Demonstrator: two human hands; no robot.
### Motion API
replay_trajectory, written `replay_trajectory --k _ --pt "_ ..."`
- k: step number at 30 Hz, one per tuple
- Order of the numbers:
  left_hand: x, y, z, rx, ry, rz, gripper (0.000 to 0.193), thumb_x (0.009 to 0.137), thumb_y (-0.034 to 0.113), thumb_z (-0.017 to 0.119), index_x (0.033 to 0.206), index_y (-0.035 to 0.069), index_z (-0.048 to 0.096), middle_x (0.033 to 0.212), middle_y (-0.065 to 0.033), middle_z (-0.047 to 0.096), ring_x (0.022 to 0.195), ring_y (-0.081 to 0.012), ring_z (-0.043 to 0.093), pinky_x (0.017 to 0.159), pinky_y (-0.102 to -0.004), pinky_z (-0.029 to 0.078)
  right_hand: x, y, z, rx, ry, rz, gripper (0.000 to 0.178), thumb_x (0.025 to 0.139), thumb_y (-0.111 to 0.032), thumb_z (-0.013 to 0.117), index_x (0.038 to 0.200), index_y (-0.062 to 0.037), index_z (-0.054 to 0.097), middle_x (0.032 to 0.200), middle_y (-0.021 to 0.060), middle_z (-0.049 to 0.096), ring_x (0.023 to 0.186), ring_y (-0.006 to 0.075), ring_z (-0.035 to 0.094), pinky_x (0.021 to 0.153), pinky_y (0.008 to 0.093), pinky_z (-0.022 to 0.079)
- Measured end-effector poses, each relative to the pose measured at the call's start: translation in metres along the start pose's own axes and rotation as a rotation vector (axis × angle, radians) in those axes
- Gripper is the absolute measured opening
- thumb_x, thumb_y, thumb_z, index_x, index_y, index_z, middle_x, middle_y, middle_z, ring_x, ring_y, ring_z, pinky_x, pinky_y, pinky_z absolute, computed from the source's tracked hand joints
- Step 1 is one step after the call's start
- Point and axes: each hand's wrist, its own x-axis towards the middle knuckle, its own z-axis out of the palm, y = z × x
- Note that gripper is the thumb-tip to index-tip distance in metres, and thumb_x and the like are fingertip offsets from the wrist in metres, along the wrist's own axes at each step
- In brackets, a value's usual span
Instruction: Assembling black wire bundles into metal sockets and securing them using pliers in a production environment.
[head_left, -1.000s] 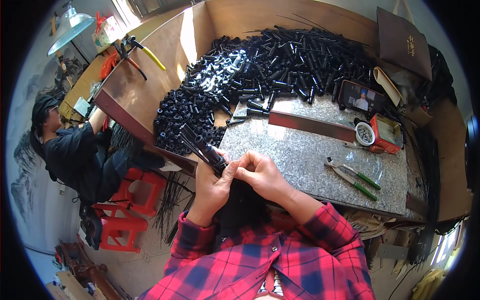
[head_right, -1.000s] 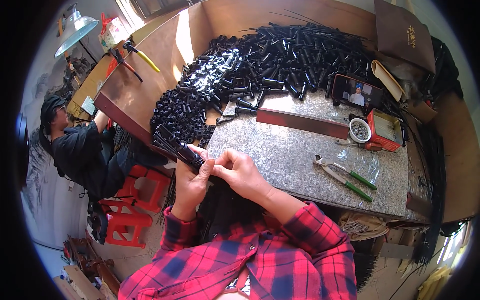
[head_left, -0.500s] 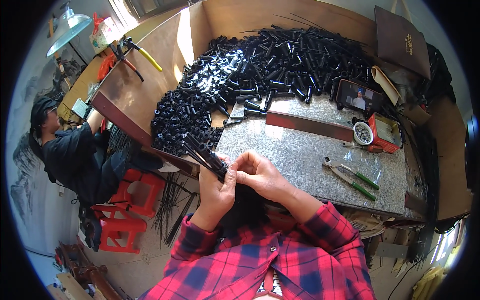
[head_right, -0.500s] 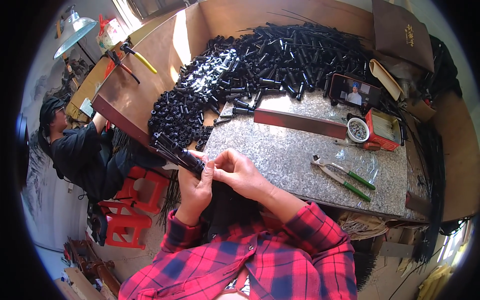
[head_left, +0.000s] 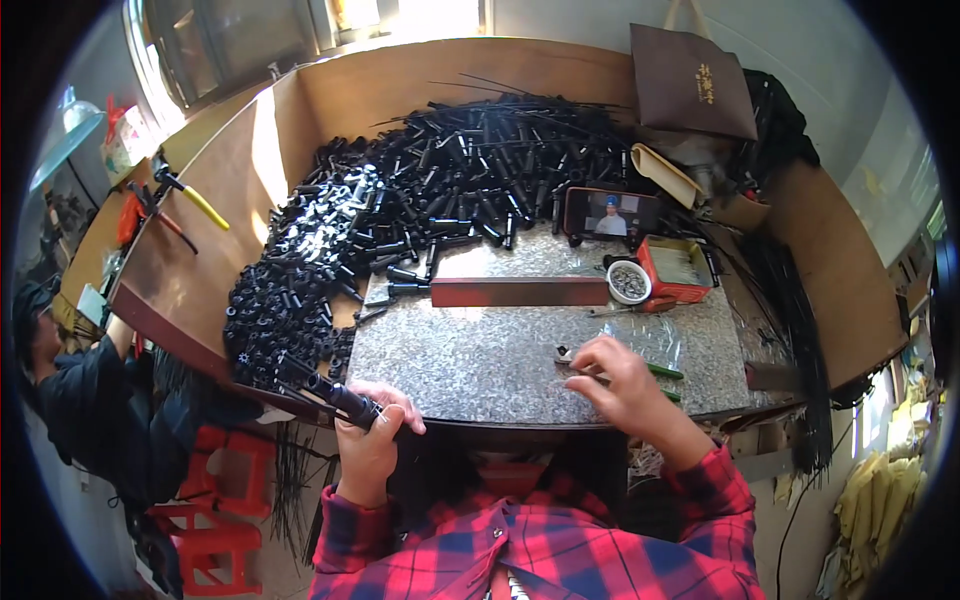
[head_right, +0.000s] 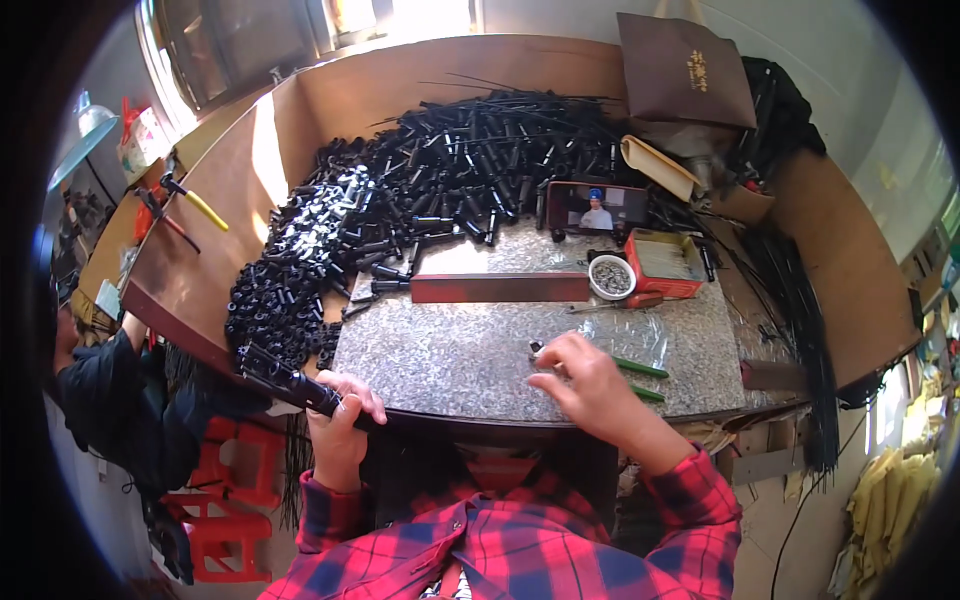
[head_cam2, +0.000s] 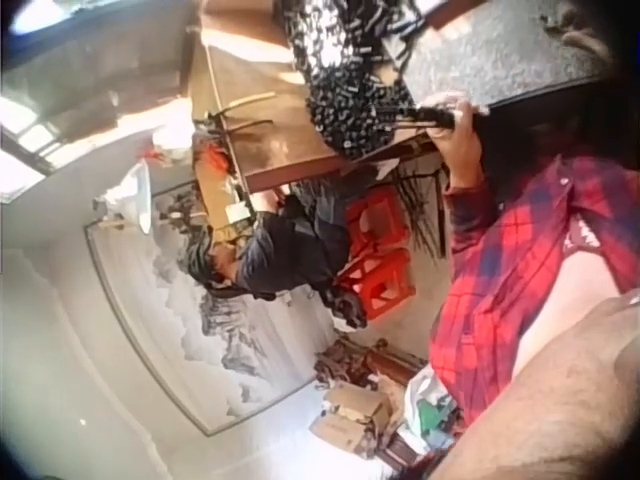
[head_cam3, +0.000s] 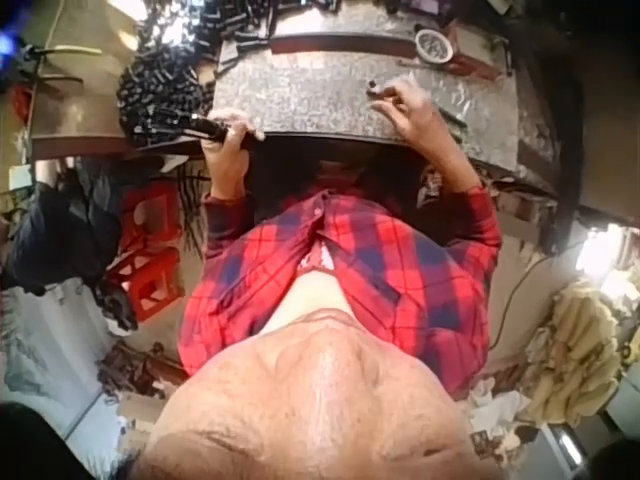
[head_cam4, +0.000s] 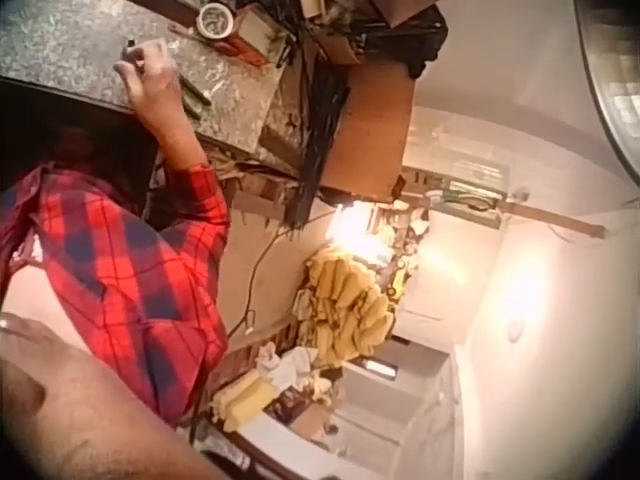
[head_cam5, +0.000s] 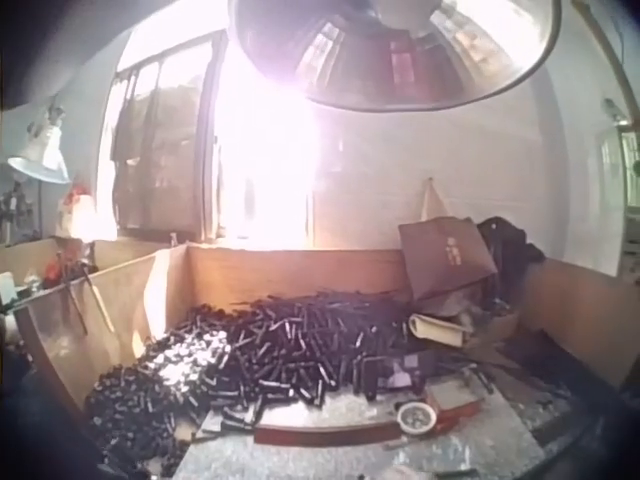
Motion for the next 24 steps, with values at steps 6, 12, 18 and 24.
replay_trajectory --k 6,12,18,24 --pt "0.001 -0.004 0.0 0.079 -0.022 -0.049 0.019 0.088 0.007 0.059 0.087 0.009 0.041 0.062 -0.0032 0.043 0.046 -0.0128 0.043 0.045 -0.0249 0.039 -0.031 0.031 -0.024 -0.56 -0.002 0.049 0.027 0.08 -0.022 0.069 0.089 -0.0006 0.055 0.098 0.0153 0.057 0.094 0.0337 0.056 0.081 0.0396 0.047" --pt "-0.006 0.002 0.002 0.161 -0.028 -0.029 0.016 0.088 0.005 0.059 0.092 0.009 0.043 0.067 -0.0044 0.048 0.054 -0.0161 0.052 0.051 -0.0265 0.042 -0.044 0.046 -0.019 -0.727 -0.018 -0.009 0.028 0.078 -0.023 0.069 0.089 -0.001 0.056 0.099 0.0143 0.058 0.093 0.0326 0.056 0.082 0.0393 0.046" --pt "0.001 -0.004 0.007 0.135 -0.165 0.049 0.014 0.089 0.005 0.058 0.096 0.008 0.047 0.074 -0.0072 0.055 0.08 -0.0293 0.062 0.077 -0.0437 0.052 -0.038 0.043 -0.015 -0.69 0.045 0.003 0.017 0.083 -0.015 0.061 0.082 -0.0017 0.051 0.091 0.0196 0.057 0.08 0.0341 0.056 0.069 0.0397 0.046" --pt "-0.007 -0.005 0.0 0.037 -0.159 -0.106 0.014 0.089 0.0 0.055 0.091 0.009 0.045 0.059 0.0004 0.039 0.046 -0.0087 0.038 0.046 -0.0282 0.041 -0.025 -0.005 -0.02 -0.141 0.089 0.014 0.026 0.082 -0.014 0.067 0.074 -0.0034 0.044 0.084 0.0148 0.057 0.068 0.0265 0.056 0.061 0.0344 0.044"
